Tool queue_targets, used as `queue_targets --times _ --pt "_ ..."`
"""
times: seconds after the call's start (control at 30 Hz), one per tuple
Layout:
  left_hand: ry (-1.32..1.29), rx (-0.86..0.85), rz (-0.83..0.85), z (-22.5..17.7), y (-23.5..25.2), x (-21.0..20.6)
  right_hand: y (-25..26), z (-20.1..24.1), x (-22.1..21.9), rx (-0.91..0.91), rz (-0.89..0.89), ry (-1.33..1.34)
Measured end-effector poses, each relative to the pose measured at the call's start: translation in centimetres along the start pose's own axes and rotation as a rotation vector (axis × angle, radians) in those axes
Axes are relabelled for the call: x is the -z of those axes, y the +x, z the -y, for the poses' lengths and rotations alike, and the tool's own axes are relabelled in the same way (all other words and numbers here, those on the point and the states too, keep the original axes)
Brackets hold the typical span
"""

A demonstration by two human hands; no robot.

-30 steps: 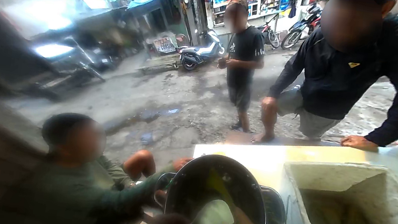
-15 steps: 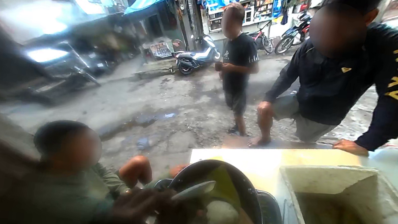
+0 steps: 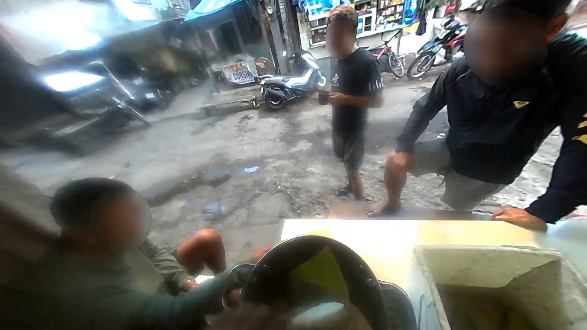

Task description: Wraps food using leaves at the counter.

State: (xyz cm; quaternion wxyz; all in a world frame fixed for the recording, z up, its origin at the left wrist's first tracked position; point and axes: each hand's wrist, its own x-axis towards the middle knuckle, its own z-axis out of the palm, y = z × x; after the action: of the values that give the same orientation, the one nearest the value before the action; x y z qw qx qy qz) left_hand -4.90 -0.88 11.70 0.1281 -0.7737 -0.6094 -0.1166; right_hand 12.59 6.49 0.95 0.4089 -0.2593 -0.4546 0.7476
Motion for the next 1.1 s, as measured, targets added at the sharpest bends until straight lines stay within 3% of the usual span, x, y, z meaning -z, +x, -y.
queue_targets --times 0.07,0.13,0.27,0.4,0.47,0.57,0.63,0.7,0.8,0.87,0.93,0.97,1.0,1.1 --pt "-0.029 0.159 0.124 1.0 0.9 1.1 0.3 -0.1 0.0 0.049 -0.132 0.027" --pt "0.008 0.236 0.359 1.5 1.6 2.2 0.9 -0.5 0.5 0.096 -0.261 0.130" --pt "-0.036 0.036 0.851 0.2 2.5 1.1 0.9 -0.2 1.0 0.105 -0.260 0.391" --pt "-0.043 -0.075 1.059 -1.8 3.9 -2.6 0.4 -0.1 1.2 0.115 -0.139 0.489" --pt "-0.093 -0.118 0.984 -1.4 2.9 -5.9 -0.1 0.2 1.2 0.118 -0.090 0.529" --pt "-0.173 -0.119 1.075 0.0 3.4 -6.7 -0.5 0.1 1.5 0.148 -0.027 0.568" --pt "-0.448 -0.044 0.958 3.0 2.8 -6.9 -0.6 0.0 1.7 0.145 0.007 0.575" --pt "-0.919 0.094 0.702 4.8 2.2 -6.1 -0.8 0.0 1.8 0.131 0.072 0.551" --pt "-1.578 0.387 0.271 2.3 1.6 -6.3 -0.8 -0.1 1.8 0.105 0.214 0.418" --pt "-1.758 0.689 0.059 -1.0 2.0 -5.3 -0.9 0.3 1.2 0.036 0.230 0.256" --pt "-1.692 1.002 -0.073 -3.9 3.2 -2.6 -1.0 0.6 0.8 0.017 0.225 0.100" --pt "-1.659 1.019 -0.128 -4.6 3.1 -2.1 -0.8 0.6 0.8 0.030 0.232 0.038" --pt "-1.644 0.926 -0.180 -4.6 2.2 -2.8 -0.5 0.3 1.0 0.051 0.237 -0.006" --pt "-1.552 0.454 -0.240 -2.6 -1.6 -7.8 -0.5 -0.1 1.4 0.046 0.292 0.014"
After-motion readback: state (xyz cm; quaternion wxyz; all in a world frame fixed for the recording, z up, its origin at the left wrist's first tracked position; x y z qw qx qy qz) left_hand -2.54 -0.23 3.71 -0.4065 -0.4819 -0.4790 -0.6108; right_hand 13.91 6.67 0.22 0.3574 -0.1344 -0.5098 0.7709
